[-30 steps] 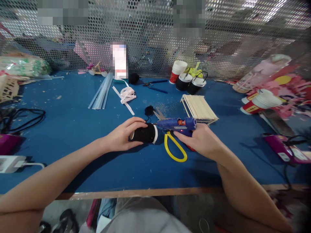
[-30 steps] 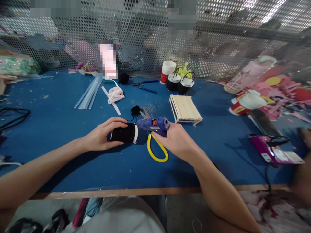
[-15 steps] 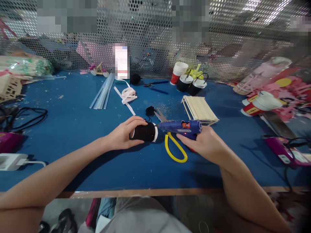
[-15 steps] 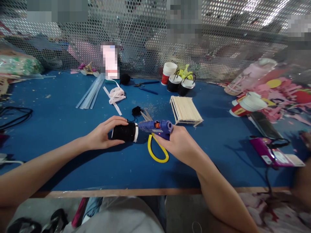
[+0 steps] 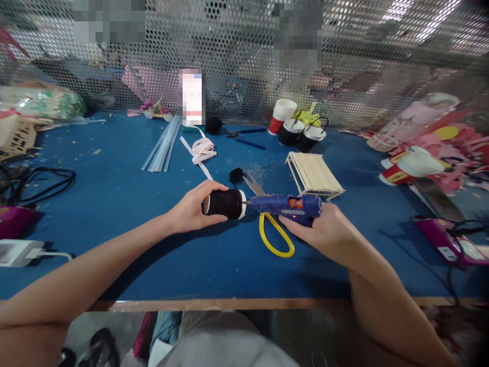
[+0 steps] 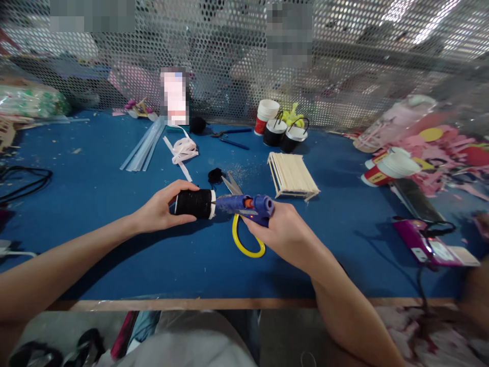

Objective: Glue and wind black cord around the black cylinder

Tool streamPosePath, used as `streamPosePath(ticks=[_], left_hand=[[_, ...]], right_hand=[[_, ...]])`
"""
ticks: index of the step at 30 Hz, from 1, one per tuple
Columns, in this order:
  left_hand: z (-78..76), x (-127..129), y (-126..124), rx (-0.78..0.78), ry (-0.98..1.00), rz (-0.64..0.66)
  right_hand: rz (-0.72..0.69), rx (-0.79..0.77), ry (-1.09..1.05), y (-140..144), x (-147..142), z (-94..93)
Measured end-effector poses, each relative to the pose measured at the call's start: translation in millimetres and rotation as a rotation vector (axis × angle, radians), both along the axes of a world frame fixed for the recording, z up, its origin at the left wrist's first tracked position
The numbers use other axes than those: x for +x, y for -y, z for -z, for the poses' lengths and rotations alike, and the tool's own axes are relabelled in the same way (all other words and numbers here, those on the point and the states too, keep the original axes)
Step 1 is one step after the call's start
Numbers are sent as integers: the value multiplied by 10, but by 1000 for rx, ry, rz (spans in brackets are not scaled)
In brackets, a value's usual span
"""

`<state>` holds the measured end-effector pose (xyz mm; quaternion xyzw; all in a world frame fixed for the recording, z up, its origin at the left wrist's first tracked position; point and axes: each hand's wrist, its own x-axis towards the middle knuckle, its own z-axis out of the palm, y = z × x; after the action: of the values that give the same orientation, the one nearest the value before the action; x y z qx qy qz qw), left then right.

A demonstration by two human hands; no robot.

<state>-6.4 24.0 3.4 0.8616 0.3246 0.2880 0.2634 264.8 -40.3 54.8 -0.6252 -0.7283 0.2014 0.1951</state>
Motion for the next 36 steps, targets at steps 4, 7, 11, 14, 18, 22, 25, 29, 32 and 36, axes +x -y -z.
streamPosePath(ticks=[4,7,11,14,18,22,25,29,32,36], left_hand=[[-7,2,5,-48,-5,-45],[5,1,3,-81,3,-61],[28,-5,-3,-119,11,-75],[36,-8,-4,-139,14,-91],[38,-5,-3,-113,29,-80],[30,1,5,-39,39,-38],[12,4,19,33,41,-6],[-10,6,38,108,33,48],[-6,4,44,144,24,80],[7,4,49,176,8,103]], right_hand=[[12,-22,4,9,-7,0],[16,-33,6,17,-19,-13],[13,-30,7,27,-25,-22],[6,-33,9,29,-18,-20],[-1,3,11,21,-10,-17],[-11,65,14,17,-9,-22],[-28,85,10,10,-9,-26],[-40,84,-15,-12,-8,-29],[-41,92,28,-32,-1,-20],[-31,98,68,-51,7,-1]])
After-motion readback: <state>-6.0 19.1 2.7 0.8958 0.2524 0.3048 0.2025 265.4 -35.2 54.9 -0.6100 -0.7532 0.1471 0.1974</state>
